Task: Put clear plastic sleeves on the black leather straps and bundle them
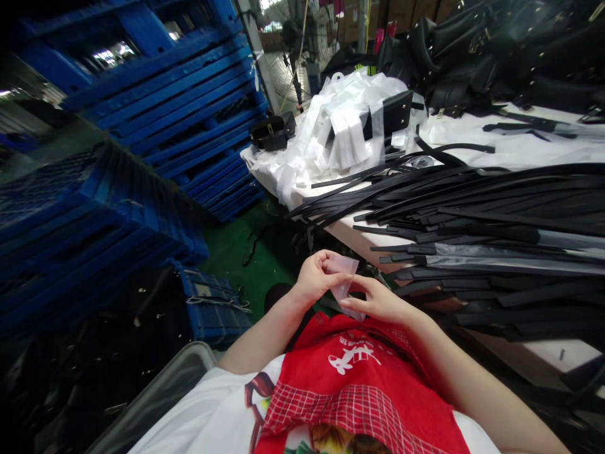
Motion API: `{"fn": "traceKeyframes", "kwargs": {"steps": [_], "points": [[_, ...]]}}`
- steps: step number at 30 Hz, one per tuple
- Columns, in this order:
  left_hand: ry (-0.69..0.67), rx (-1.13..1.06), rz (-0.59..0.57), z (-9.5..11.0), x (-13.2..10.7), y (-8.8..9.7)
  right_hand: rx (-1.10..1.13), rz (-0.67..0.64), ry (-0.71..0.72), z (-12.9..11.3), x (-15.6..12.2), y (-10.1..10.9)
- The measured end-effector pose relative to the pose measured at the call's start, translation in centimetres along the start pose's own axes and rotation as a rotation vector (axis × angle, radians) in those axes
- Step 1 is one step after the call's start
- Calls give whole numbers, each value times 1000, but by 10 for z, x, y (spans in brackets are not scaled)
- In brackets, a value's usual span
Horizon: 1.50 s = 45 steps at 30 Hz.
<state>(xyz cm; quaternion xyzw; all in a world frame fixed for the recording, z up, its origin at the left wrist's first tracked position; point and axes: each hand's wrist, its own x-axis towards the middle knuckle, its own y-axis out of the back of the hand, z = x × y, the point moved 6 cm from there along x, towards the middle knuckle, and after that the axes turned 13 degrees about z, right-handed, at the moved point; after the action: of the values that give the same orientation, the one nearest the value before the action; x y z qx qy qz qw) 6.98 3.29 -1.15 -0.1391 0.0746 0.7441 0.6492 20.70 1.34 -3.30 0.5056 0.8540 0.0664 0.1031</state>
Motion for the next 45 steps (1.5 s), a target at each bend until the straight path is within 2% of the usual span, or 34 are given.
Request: {"fn": "traceKeyframes", "kwargs": {"steps": [3, 9, 14, 18, 23, 29, 31, 36, 39, 41, 45], "points": [[-101, 89, 11, 5, 1, -3, 7, 191, -5, -3, 4, 6], [-218, 100, -90, 16, 1, -2, -26, 269, -75, 4, 2, 12], [-200, 99, 13, 18, 2, 10, 26, 429, -66, -5, -1, 27], [-165, 38, 103, 18, 1, 12, 144, 574, -44, -17, -4, 33], [-171, -31, 114, 19, 3, 13, 225, 611, -72, -20, -6, 36], [-328, 65, 53, 23, 2, 12, 247, 585, -143, -19, -7, 38], [-313, 88, 58, 20, 2, 12, 283, 580, -183, -18, -7, 36], [-272, 109, 166, 16, 1, 15, 352, 575, -235, -15, -7, 29], [-309, 133, 142, 16, 1, 17, 352, 628, -228, -11, -6, 32], [-359, 158, 93, 18, 1, 17, 337, 624, -239, -7, -5, 33], [-588, 310, -13, 32, -4, 14, 266, 578, -258, -3, -4, 33]]}}
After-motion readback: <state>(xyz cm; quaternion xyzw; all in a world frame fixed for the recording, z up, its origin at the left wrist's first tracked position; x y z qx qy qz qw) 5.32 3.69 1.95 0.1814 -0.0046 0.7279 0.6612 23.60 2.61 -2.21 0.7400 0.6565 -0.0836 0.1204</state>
